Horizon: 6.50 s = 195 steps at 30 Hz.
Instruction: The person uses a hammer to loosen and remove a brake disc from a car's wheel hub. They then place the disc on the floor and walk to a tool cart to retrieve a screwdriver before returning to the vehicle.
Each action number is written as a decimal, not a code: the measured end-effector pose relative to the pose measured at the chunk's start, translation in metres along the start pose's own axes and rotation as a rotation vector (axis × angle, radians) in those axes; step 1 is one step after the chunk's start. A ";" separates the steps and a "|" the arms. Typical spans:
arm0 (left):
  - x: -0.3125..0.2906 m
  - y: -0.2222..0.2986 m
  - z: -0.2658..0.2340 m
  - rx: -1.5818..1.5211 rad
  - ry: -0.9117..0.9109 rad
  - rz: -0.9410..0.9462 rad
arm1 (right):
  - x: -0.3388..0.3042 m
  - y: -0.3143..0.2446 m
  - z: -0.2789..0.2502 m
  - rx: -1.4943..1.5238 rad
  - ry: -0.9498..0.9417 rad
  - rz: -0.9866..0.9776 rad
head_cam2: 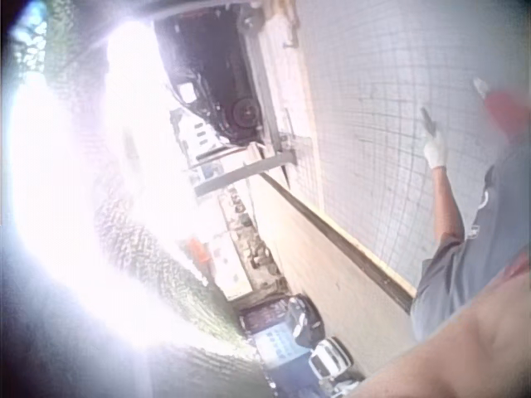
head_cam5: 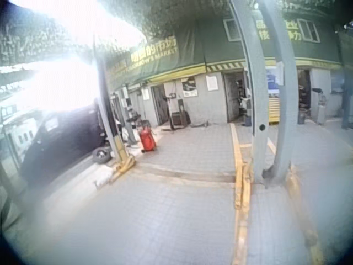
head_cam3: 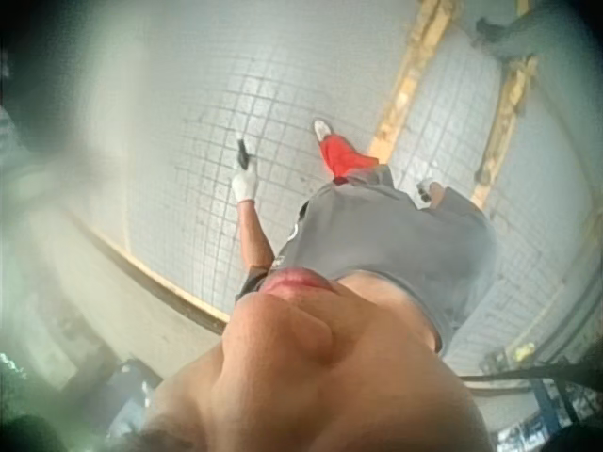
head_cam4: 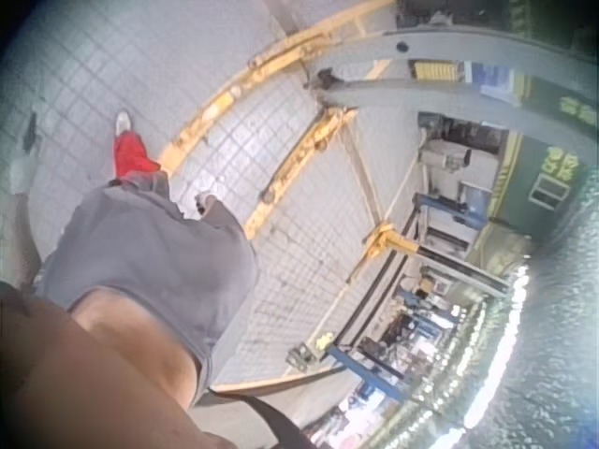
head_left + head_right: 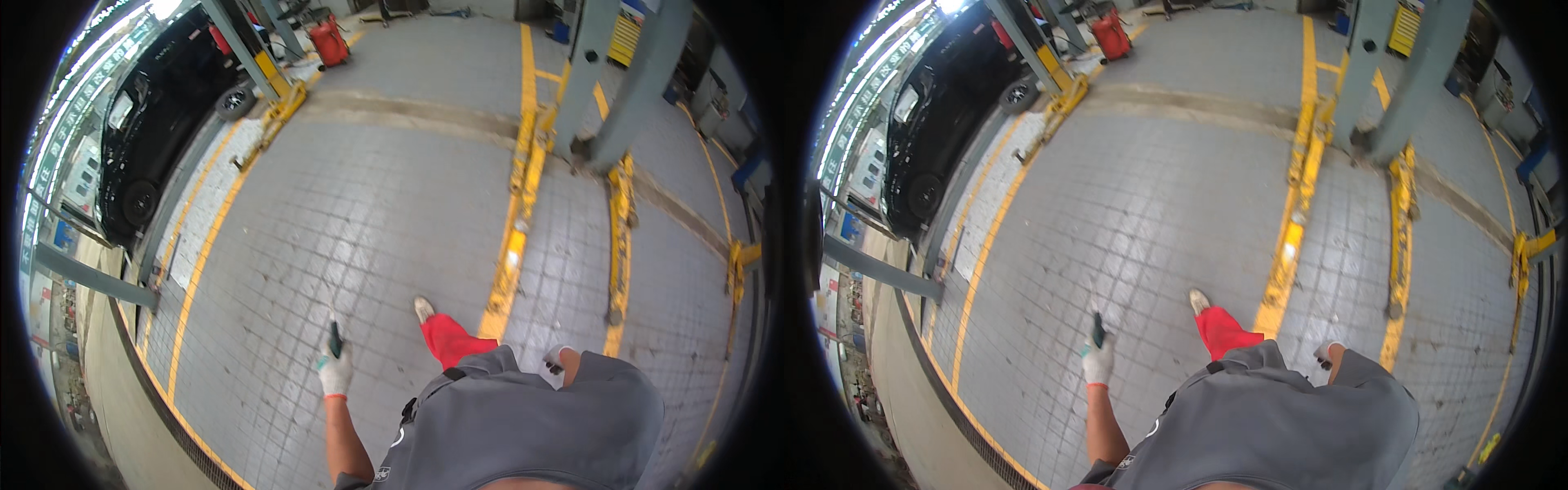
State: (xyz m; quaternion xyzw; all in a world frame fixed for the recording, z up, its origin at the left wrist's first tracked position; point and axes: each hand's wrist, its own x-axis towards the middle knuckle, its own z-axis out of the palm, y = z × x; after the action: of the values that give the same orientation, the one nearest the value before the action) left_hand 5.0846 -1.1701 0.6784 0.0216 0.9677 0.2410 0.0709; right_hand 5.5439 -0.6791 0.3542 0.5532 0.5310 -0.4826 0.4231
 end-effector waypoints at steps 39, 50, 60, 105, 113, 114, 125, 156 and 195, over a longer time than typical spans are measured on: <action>1.630 0.491 0.180 -0.015 -0.530 -0.383 | 0.171 -1.728 -0.580 0.026 0.069 -0.338; 1.914 0.763 0.341 0.150 -0.785 -0.434 | 0.134 -2.275 -0.890 0.213 0.126 -0.799; 2.445 1.091 0.472 0.309 -0.745 -0.126 | 0.268 -2.350 -1.109 0.675 0.079 -0.156; 3.616 1.897 0.632 -0.050 -0.633 -0.522 | 0.490 -4.220 -2.003 -0.305 -0.037 -0.388; 3.660 1.916 0.663 0.013 -0.481 -0.910 | 0.422 -4.645 -1.895 -0.962 -0.087 -0.935; 3.657 1.921 0.665 0.004 -0.483 -0.922 | 0.404 -4.678 -1.881 -0.873 -0.168 -0.929; 3.659 2.018 0.627 -0.091 -0.508 -1.029 | 0.296 -4.779 -1.839 -0.961 -0.275 -0.773; 3.796 2.374 0.559 -0.692 0.228 -2.710 | 0.105 -4.926 -1.411 -2.182 -0.607 -0.413; 4.131 2.871 0.621 -1.362 -0.666 -2.613 | 0.022 -4.864 -1.386 -3.083 -0.383 -0.697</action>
State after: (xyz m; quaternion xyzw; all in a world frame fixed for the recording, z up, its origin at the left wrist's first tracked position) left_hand 1.1125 1.9669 0.9596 -0.8131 -0.0472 0.3839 0.4351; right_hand 0.8163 1.0629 0.7925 0.5956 -0.5263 -0.3650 -0.4849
